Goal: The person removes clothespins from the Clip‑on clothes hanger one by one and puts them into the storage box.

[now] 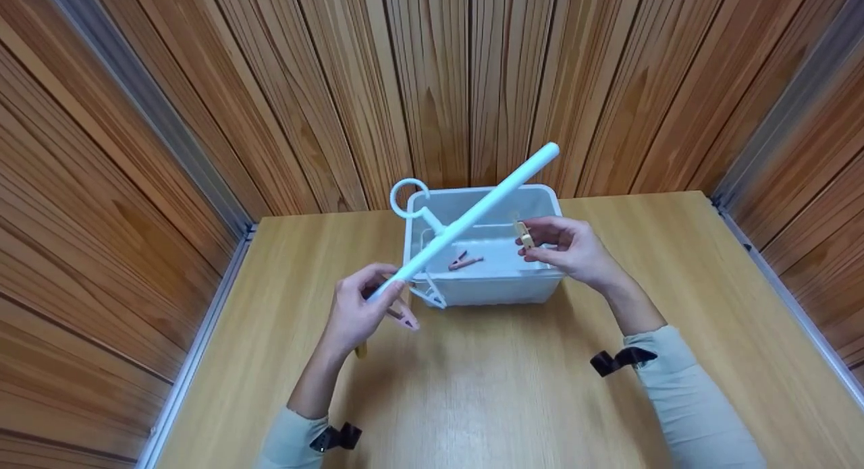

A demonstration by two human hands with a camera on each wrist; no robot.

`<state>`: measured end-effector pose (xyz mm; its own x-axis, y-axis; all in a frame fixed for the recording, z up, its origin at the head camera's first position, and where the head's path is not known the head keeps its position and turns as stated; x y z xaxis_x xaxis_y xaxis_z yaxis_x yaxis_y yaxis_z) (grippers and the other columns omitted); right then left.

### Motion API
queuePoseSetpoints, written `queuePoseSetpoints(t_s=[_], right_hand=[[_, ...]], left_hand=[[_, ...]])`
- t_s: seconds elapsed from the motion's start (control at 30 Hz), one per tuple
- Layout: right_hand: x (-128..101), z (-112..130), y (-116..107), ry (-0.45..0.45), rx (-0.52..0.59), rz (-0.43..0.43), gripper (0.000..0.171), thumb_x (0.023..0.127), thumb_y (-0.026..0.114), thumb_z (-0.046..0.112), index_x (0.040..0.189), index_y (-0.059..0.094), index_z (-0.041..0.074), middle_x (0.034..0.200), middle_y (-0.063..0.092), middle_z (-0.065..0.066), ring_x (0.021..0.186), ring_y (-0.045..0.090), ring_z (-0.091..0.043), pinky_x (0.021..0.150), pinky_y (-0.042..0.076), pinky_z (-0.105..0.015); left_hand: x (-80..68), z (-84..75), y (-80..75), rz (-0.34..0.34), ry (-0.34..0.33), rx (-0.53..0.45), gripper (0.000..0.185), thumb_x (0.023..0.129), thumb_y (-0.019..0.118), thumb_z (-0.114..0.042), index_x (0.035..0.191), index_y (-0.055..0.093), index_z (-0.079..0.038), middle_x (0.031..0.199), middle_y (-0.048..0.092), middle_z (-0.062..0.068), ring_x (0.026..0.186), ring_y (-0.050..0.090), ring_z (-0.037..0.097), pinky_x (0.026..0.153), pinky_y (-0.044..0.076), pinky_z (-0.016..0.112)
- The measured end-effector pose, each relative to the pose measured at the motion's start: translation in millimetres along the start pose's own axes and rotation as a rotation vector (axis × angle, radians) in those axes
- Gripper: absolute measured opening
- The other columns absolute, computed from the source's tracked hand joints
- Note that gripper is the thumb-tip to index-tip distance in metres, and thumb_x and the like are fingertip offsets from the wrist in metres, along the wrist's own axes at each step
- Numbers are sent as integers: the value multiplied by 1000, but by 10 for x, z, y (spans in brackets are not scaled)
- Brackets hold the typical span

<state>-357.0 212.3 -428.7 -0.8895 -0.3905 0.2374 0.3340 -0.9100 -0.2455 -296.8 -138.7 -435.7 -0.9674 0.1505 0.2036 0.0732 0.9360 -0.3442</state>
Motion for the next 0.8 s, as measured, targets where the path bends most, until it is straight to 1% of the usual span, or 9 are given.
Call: queuePoseSetpoints(t_s=[0.2,0.3,0.47,0.53,0.63,0.7,0.8], right_hand=[[77,-41,-47,50,-14,-25,52,100,79,-6,149,64,-9,109,81,10,100,83,-10,90,68,-25],[100,-66,-65,77,-32,-26,52,101,80,-3,150,64,-8,109,80,9,100,82,-8,90,68,-24],[150,-91,-118,110,-47,-30,51,102,80,-1,150,64,-6,113,78,-1,100,81,-8,92,67,-23],[173,-96,-144,119,-57,-32,51,102,80,0,151,64,-5,115,78,-6,101,80,-8,92,67,-23],[209,-101,-181,130,-83,-37,51,103,80,2,151,65,-4,118,77,-10,102,79,-8,92,66,-22],[228,-109,-202,137,-100,-44,50,103,80,3,151,65,-3,118,77,-9,103,78,-8,92,66,-21],[245,-132,-218,146,-125,-51,50,103,80,4,151,66,-1,116,77,-4,103,77,-9,91,66,-20]], left_hand=[[3,23,-53,-25,-1,-26,17,108,76,-12,123,80,-6,92,75,12,81,70,15,74,56,27],[2,27,-77,-33,-3,-35,18,108,76,-11,124,80,-5,94,76,12,84,71,15,77,57,27],[1,30,-109,-53,-10,-24,18,108,75,-12,125,80,-5,97,77,15,87,70,16,81,57,29],[1,37,-116,-59,-17,-22,18,108,75,-12,125,79,-5,97,76,16,87,70,16,82,58,29],[-6,36,-124,-63,-24,-19,19,109,74,-12,126,79,-4,98,77,15,87,69,15,82,58,29],[-6,44,-131,-64,-31,-21,20,109,74,-12,126,79,-4,98,77,15,87,69,15,82,59,28],[-11,74,-145,-74,-37,-22,20,109,74,-11,126,79,-3,100,77,17,88,70,16,82,61,27]])
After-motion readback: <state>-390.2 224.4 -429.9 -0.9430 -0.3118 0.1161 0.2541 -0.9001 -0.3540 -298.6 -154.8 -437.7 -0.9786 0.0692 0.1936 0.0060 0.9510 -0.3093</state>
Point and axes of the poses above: each hand's wrist, its own x-axis towards the middle knuckle, its own y-axis out of the palm, z = x × y, the point moved 9 cm from there along x, towards the middle knuckle
